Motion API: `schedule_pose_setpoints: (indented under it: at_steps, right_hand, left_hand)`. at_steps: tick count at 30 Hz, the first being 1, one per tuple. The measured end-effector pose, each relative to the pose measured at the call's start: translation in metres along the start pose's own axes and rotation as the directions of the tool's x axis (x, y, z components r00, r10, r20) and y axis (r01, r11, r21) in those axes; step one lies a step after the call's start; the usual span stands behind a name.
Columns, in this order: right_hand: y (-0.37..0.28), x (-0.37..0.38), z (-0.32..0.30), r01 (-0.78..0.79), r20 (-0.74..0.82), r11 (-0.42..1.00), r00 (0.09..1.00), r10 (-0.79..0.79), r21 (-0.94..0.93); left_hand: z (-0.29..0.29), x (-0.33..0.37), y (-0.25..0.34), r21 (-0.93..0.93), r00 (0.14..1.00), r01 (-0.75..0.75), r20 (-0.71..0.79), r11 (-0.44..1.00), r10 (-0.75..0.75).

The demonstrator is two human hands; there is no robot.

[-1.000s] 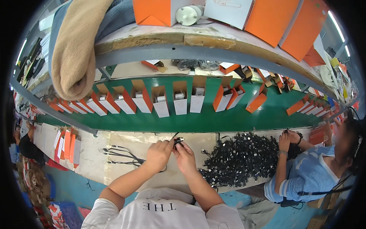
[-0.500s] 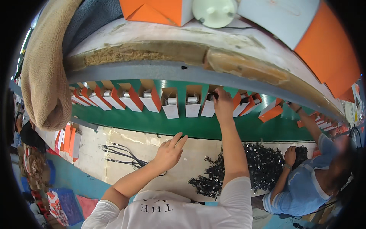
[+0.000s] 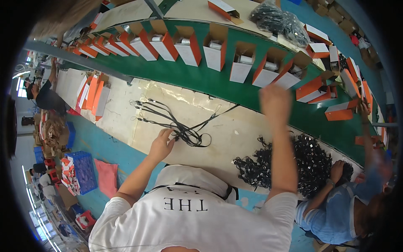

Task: The person sorts straps and charging cables by hand, places them into product boxes, and closes the boxes.

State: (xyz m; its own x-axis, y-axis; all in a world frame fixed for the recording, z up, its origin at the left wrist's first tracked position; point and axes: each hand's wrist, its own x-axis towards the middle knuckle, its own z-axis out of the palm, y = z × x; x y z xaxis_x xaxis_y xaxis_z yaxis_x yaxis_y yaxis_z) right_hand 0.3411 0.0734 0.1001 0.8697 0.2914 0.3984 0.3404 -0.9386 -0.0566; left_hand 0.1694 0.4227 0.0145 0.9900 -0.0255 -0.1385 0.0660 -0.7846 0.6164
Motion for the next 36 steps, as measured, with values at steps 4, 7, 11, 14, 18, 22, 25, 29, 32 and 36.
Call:
schedule_pose_setpoints:
  at_steps: [4,7,11,14,18,22,25,29,32,36]
  right_hand:
    - [-0.105,-0.129,0.087,-0.013,0.332,0.698,0.886,-0.324,0.716]
    - [-0.141,-0.157,0.096,0.069,0.408,0.905,0.876,-0.256,0.419]
    - [-0.145,-0.159,0.044,-0.012,0.341,0.894,0.926,-0.159,0.448]
    - [-0.166,-0.169,-0.032,0.084,0.467,0.904,0.834,-0.295,0.42]
    - [-0.188,-0.188,-0.11,-0.071,0.502,0.738,0.776,-0.382,0.671]
    - [-0.179,-0.202,-0.158,-0.523,0.586,0.275,0.77,-0.254,0.807]
    - [-0.161,-0.208,-0.17,-0.559,0.56,0.041,0.829,0.004,0.828]
    - [-0.144,-0.208,-0.134,-0.508,0.517,-0.132,0.77,0.375,0.851]
    - [-0.119,-0.203,-0.096,-0.529,0.539,-0.137,0.758,0.368,0.837]
    - [-0.05,-0.192,-0.008,-0.752,0.409,0.233,0.559,0.722,0.617]
  left_hand:
    - [0.025,-0.02,-0.025,-0.505,0.898,0.376,0.403,0.777,-0.173]
    - [0.027,-0.034,-0.003,-0.548,0.568,0.805,0.823,0.229,-0.027]
    - [0.05,-0.039,0.041,-0.407,0.407,0.91,0.913,0.074,0.025]
    - [0.06,-0.035,0.059,-0.461,0.465,0.884,0.884,-0.076,0.046]
    - [0.023,-0.013,0.052,-0.598,0.642,0.746,0.763,-0.292,0.078]
    - [-0.003,-0.007,0.038,-0.492,0.547,0.834,0.677,-0.249,0.493]
    - [-0.018,-0.045,0.089,-0.605,0.615,0.625,0.771,0.494,0.167]
    - [-0.035,-0.057,0.12,-0.714,0.395,0.143,0.676,0.685,0.622]
    - [-0.049,-0.051,0.134,-0.612,0.259,0.217,0.787,0.76,0.56]
    - [-0.031,-0.047,0.118,-0.216,0.44,-0.814,0.376,0.539,0.815]
